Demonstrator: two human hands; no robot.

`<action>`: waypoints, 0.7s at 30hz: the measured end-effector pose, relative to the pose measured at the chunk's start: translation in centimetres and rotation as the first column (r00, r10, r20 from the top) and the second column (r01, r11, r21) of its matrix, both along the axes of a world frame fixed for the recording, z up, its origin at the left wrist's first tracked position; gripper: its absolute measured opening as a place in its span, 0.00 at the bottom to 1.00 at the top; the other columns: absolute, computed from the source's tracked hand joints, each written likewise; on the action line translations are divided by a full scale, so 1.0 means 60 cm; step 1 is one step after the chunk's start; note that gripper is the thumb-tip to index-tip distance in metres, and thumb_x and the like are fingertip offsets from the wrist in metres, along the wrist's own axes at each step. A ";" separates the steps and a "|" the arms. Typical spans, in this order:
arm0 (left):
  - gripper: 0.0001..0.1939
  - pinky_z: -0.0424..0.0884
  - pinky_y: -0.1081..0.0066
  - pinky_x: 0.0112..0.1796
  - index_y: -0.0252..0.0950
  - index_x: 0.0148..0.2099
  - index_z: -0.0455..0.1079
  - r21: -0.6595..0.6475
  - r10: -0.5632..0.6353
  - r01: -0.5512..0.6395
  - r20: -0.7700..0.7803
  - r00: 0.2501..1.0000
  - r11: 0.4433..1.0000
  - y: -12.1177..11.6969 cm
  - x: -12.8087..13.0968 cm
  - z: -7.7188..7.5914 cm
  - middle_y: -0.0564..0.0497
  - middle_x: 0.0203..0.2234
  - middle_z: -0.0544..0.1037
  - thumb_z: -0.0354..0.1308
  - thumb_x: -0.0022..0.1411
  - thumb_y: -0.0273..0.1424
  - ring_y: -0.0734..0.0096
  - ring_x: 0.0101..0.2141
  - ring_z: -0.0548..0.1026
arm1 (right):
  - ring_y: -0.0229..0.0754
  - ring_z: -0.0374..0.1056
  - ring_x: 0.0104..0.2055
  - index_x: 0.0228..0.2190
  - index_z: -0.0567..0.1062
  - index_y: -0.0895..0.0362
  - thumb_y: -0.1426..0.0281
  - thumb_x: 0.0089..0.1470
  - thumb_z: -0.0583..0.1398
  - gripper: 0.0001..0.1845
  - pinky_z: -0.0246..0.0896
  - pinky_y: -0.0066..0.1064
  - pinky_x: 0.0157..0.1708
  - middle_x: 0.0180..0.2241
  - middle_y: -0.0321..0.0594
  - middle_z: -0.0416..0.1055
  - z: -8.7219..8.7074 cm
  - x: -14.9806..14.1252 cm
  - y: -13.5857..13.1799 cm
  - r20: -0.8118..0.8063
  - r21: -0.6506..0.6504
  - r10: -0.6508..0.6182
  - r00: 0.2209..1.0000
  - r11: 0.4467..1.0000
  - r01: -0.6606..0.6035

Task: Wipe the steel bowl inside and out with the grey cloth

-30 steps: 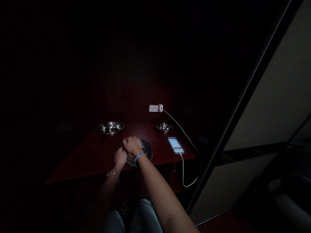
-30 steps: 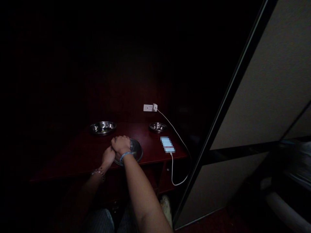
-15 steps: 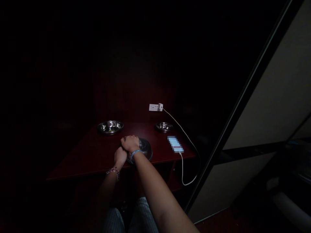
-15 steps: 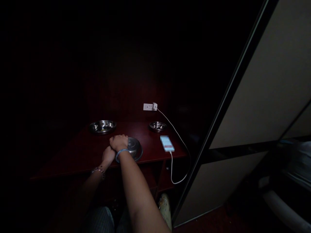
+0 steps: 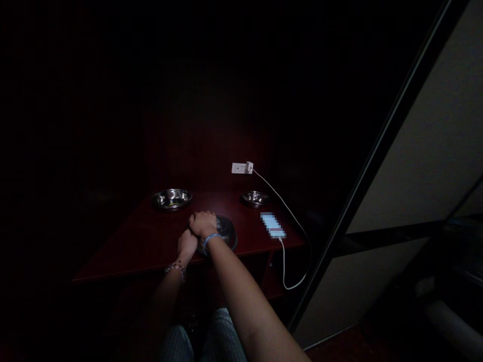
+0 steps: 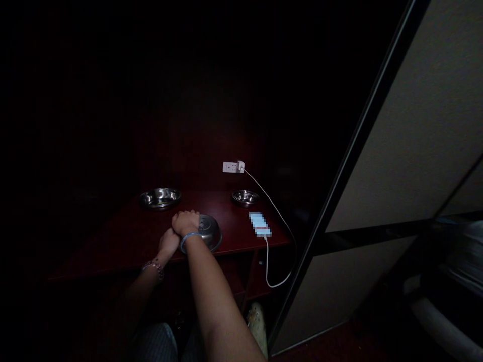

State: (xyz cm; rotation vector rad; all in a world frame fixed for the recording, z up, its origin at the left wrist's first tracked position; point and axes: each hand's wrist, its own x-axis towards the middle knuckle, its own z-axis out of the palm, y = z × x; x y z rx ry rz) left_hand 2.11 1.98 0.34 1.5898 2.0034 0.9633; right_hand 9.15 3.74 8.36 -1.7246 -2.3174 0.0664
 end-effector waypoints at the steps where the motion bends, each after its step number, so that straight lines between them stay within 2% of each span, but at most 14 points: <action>1: 0.18 0.66 0.69 0.35 0.31 0.48 0.75 -0.020 0.003 -0.003 0.036 0.999 1.000 0.000 0.000 0.002 0.34 0.46 0.80 0.47 0.66 0.31 0.54 0.44 0.79 | 0.52 0.67 0.56 0.48 0.77 0.59 0.64 0.65 0.46 0.25 0.55 0.46 0.56 0.51 0.50 0.75 -0.001 0.000 0.001 0.000 0.001 0.004 1.000 1.000 -0.004; 6: 0.18 0.67 0.68 0.37 0.29 0.51 0.73 -0.037 -0.017 0.021 0.093 0.996 0.999 -0.003 -0.001 0.008 0.33 0.48 0.78 0.47 0.67 0.31 0.52 0.47 0.77 | 0.54 0.65 0.59 0.47 0.78 0.59 0.64 0.65 0.45 0.25 0.30 0.55 0.65 0.50 0.51 0.75 -0.003 0.000 0.003 0.018 0.016 0.012 1.000 1.000 -0.013; 8: 0.19 0.67 0.68 0.38 0.29 0.51 0.73 -0.043 -0.014 0.018 0.087 0.996 0.999 -0.003 -0.002 0.008 0.33 0.48 0.78 0.46 0.68 0.32 0.52 0.47 0.77 | 0.55 0.64 0.59 0.47 0.78 0.59 0.64 0.65 0.45 0.25 0.26 0.55 0.65 0.51 0.51 0.75 -0.004 0.000 0.004 0.019 0.017 0.007 1.000 1.000 -0.007; 15: 0.22 0.68 0.66 0.41 0.31 0.54 0.72 -0.028 -0.022 0.024 0.074 0.997 0.999 -0.004 -0.001 0.008 0.35 0.50 0.78 0.42 0.70 0.35 0.52 0.48 0.77 | 0.53 0.63 0.60 0.51 0.75 0.61 0.63 0.65 0.45 0.26 0.35 0.51 0.65 0.58 0.56 0.67 -0.001 0.002 0.004 -0.004 0.015 -0.028 1.000 0.999 0.028; 21: 0.22 0.70 0.66 0.40 0.33 0.52 0.74 -0.014 -0.002 0.003 0.043 0.999 1.000 -0.005 0.001 0.007 0.36 0.47 0.80 0.41 0.70 0.34 0.52 0.47 0.78 | 0.54 0.62 0.61 0.51 0.75 0.60 0.61 0.65 0.46 0.26 0.31 0.52 0.66 0.57 0.53 0.69 0.000 0.004 0.009 -0.019 -0.022 -0.018 1.000 1.000 0.017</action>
